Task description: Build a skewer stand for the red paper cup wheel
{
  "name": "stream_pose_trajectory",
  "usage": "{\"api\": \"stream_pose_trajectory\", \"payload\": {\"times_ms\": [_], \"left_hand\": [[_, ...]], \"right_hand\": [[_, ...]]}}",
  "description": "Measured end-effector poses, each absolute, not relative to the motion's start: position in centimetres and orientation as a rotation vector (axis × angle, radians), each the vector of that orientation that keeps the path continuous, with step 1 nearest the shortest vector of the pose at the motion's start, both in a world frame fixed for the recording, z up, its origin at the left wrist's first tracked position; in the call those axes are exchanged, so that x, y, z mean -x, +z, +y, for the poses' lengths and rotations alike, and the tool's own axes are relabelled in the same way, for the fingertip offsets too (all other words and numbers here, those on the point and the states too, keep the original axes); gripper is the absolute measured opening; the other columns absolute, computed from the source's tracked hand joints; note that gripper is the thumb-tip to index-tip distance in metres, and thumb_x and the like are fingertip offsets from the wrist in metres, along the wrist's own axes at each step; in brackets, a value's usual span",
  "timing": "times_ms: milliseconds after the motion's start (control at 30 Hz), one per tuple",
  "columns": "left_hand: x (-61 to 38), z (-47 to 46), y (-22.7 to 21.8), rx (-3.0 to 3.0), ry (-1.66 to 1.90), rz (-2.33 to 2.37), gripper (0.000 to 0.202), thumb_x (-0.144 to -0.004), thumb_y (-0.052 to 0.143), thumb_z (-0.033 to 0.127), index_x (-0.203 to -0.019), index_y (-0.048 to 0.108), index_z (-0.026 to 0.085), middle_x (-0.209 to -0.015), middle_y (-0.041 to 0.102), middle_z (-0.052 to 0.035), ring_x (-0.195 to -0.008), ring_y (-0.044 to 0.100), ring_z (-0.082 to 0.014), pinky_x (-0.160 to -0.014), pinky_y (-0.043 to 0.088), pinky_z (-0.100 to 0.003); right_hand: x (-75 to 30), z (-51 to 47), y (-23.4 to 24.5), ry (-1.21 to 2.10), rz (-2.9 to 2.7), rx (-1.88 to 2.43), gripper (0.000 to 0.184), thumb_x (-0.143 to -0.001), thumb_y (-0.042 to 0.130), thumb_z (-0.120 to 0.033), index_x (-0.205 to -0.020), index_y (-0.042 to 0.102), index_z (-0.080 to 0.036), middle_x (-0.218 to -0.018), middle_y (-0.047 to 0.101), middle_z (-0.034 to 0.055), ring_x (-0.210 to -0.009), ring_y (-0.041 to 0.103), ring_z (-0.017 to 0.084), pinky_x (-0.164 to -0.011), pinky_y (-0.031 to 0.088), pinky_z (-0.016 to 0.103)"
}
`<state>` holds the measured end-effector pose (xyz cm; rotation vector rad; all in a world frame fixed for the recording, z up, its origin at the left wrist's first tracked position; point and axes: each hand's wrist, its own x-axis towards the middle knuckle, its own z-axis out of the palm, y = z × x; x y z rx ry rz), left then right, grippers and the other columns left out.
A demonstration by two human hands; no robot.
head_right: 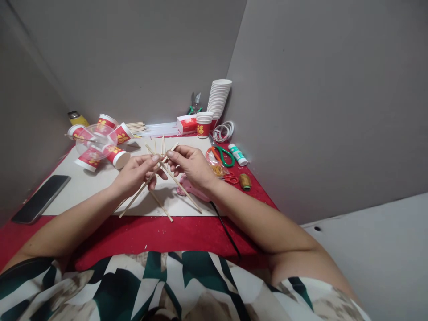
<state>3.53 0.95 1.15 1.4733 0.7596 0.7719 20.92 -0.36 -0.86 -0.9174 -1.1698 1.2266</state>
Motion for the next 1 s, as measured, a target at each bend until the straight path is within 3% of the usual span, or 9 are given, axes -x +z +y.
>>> {"api": "stream_pose_trajectory", "payload": {"times_ms": [200, 367, 567, 700, 833, 1000], "left_hand": [[-3.6, 0.9, 0.7, -1.504, 0.931, 0.755, 0.035, -0.077, 0.075, 0.046, -0.073, 0.063, 0.014, -0.067, 0.066, -0.0006, -0.041, 0.054, -0.0061, -0.040, 0.044, -0.020], [-3.2, 1.7, 1.3, -1.510, 1.107, 0.787, 0.034, -0.078, 0.073, 0.045, -0.069, 0.060, 0.015, -0.064, 0.065, 0.0004, -0.040, 0.052, -0.0054, -0.039, 0.041, -0.019], [-2.7, 2.3, 2.2, -1.479, 1.193, 0.782, 0.033, -0.078, 0.073, 0.043, -0.069, 0.058, 0.015, -0.064, 0.064, 0.0005, -0.038, 0.049, -0.0045, -0.037, 0.037, -0.019], [-2.3, 2.3, 2.8, -1.380, 1.014, 0.743, 0.031, -0.078, 0.071, 0.044, -0.084, 0.060, 0.015, -0.065, 0.066, -0.0005, -0.038, 0.052, -0.0073, -0.038, 0.039, -0.020], [-2.1, 2.3, 3.0, -1.328, 0.907, 0.709, 0.030, -0.081, 0.065, 0.040, -0.098, 0.062, 0.015, -0.064, 0.066, -0.0003, -0.035, 0.043, -0.0056, -0.034, 0.029, -0.018], [-2.3, 1.7, 2.5, -1.497, 1.023, 0.789, 0.036, -0.087, 0.062, 0.045, -0.071, 0.061, 0.013, -0.060, 0.061, -0.0005, -0.035, 0.035, -0.0018, -0.035, 0.020, -0.018]], "right_hand": [[-20.9, -0.5, -1.0, 1.204, -1.227, 0.939, 0.041, -0.070, 0.077, -0.054, -0.073, 0.062, -0.016, -0.065, 0.060, -0.0025, -0.054, 0.055, 0.007, -0.050, 0.045, 0.019], [-20.6, -1.7, -0.4, 1.250, -1.426, 1.017, 0.041, -0.078, 0.070, -0.056, -0.089, 0.062, -0.017, -0.077, 0.066, 0.0014, -0.062, 0.060, 0.010, -0.050, 0.046, 0.019], [-20.1, -2.7, -0.9, 1.213, -1.588, 1.075, 0.038, -0.087, 0.060, -0.056, -0.082, 0.056, -0.018, -0.053, 0.052, -0.0060, -0.036, 0.042, 0.006, -0.035, 0.031, 0.019], [-20.1, -2.5, -1.3, 1.144, -1.609, 1.041, 0.036, -0.091, 0.054, -0.053, -0.083, 0.059, -0.018, -0.048, 0.045, -0.0081, -0.034, 0.040, 0.006, -0.038, 0.032, 0.020], [-20.3, -2.4, -1.3, 1.138, -1.594, 1.053, 0.036, -0.091, 0.052, -0.053, -0.084, 0.060, -0.018, -0.049, 0.046, -0.0080, -0.034, 0.040, 0.006, -0.038, 0.032, 0.021], [-20.0, -2.5, -1.1, 1.154, -1.613, 1.071, 0.036, -0.093, 0.048, -0.052, -0.084, 0.058, -0.019, -0.048, 0.047, -0.0081, -0.035, 0.042, 0.007, -0.040, 0.033, 0.020]]}}
